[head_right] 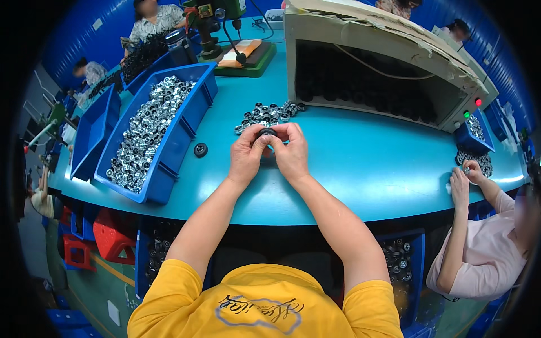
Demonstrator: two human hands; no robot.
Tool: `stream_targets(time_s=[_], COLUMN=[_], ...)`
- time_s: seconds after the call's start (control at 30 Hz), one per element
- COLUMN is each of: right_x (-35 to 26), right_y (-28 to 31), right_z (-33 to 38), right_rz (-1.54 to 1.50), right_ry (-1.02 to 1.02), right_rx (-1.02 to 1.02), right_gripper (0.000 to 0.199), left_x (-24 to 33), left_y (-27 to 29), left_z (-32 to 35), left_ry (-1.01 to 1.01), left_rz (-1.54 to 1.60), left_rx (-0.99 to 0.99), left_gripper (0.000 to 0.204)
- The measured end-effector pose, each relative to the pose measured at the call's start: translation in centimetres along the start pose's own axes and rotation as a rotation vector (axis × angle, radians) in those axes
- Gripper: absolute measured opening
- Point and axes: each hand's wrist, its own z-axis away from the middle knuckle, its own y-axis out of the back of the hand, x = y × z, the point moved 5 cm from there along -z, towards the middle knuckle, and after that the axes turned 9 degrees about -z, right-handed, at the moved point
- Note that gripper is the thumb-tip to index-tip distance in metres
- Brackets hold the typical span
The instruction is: Assembling small metal components into plastic wheel parts at a factory assembly station.
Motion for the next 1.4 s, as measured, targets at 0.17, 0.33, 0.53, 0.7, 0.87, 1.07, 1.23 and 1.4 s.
stream_targets(time_s=[0.17,0.33,0.53,0.7,0.87,1.07,1.23,1.4], right_x=[0.9,1.3,0.5,1.4,0.8,0.0,1.2,1.1], right_y=[-0.5,-0.8,-0.5,-0.2,-0.2,-0.1,0.0,-0.3], right_z=[-0.5,-0.5,0.0,-0.5,-0.4,-0.2,-0.7,-0.6], right_rz=[-0.177,-0.174,-0.019,-0.191,-0.036,0.099,-0.112,-0.217], right_ry=[-0.066,-0.074,-0.032,-0.107,-0.059,0.030,-0.064,-0.153], right_rx=[-0.086,-0.110,-0.021,-0.032,-0.023,-0.023,-0.073,-0.105], right_gripper=[0.020,0.020,0.020,0.019,0.017,0.016,0.019,0.024], left_x=[-0.5,-0.2,2.4,1.5,2.3,3.2,2.3,1.5], left_y=[0.0,0.9,0.5,0.5,0.7,0.8,1.2,1.0], left_z=[0.0,0.1,0.1,-0.1,0.1,0.5,0.0,0.0], left_ry=[0.099,0.162,-0.296,-0.158,-0.366,-0.426,-0.082,-0.035], left_rz=[0.267,0.062,-0.521,-0.258,-0.492,-0.656,-0.254,-0.059], left_rx=[-0.001,0.045,0.202,0.078,0.202,0.156,-0.029,-0.082], left_gripper=[0.017,0.012,0.014,0.019,0.021,0.021,0.026,0.030])
